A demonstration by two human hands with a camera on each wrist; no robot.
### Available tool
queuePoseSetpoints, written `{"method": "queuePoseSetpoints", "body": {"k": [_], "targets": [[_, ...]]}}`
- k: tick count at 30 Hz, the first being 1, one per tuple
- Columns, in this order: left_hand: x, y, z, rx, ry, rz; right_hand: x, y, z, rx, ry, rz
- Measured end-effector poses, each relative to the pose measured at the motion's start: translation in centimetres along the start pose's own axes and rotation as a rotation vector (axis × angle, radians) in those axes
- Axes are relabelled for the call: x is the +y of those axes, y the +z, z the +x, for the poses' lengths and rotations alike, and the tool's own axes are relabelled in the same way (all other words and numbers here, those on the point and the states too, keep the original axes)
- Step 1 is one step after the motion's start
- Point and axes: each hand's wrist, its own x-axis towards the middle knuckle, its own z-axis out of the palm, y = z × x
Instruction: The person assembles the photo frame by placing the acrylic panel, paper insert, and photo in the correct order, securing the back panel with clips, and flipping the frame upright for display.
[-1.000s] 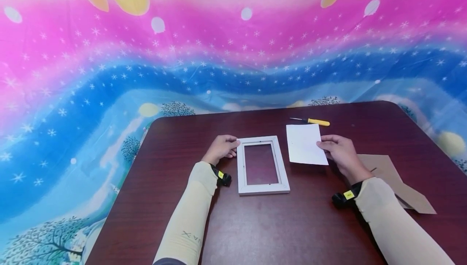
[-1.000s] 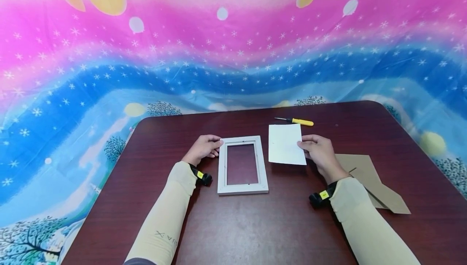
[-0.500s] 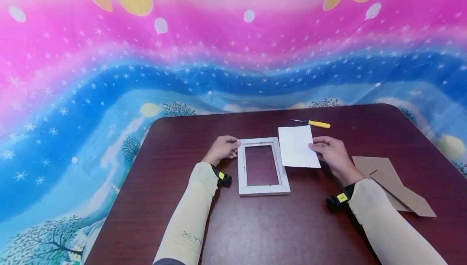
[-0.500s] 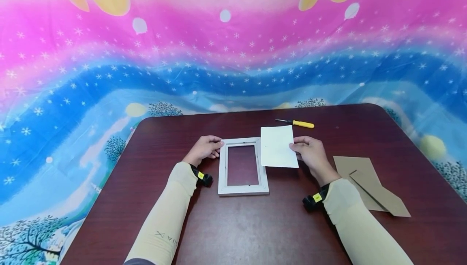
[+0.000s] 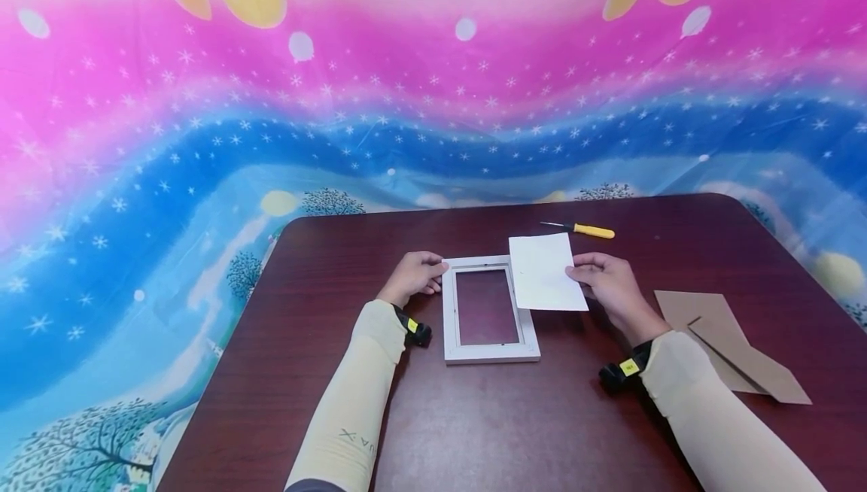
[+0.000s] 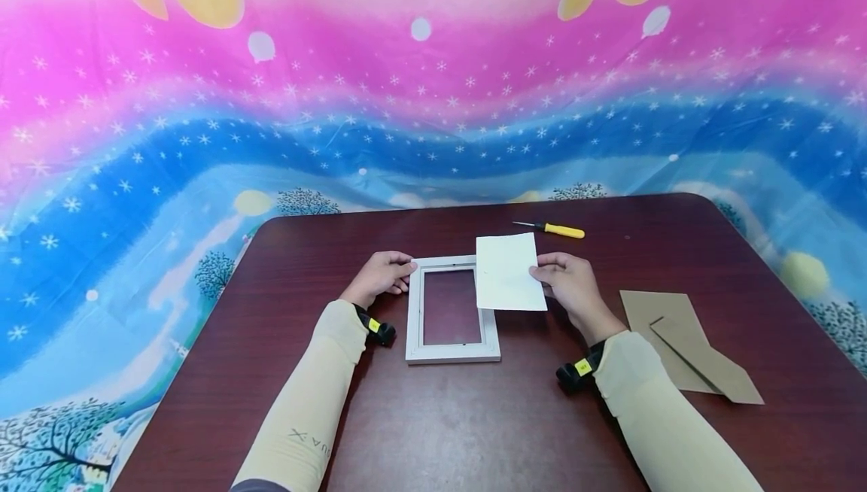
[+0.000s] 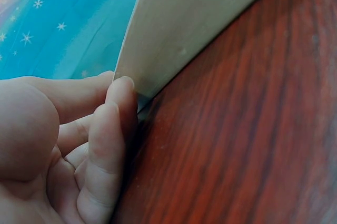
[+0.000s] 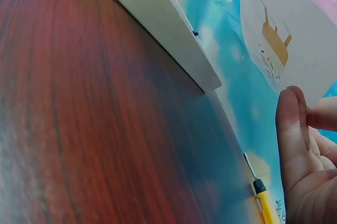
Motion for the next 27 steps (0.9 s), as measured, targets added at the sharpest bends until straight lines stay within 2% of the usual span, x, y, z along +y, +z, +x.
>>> {"method": "queuePoseSetpoints", "body": {"k": [12, 19, 27], "targets": [[0.0, 0.0, 0.1, -0.006, 0.000, -0.009, -0.2, 1.0, -0.1, -0.015, -0.020, -0.019], [0.0, 0.0, 0.1, -0.010, 0.001, -0.018, -0.6, 1.9, -0.2, -0.036, -0.047, 0.006], [0.0, 0.0, 0.2, -0.005, -0.008, -0.020, -1.2, 2.8, -0.3, -0.032, -0.048, -0.027]]}}
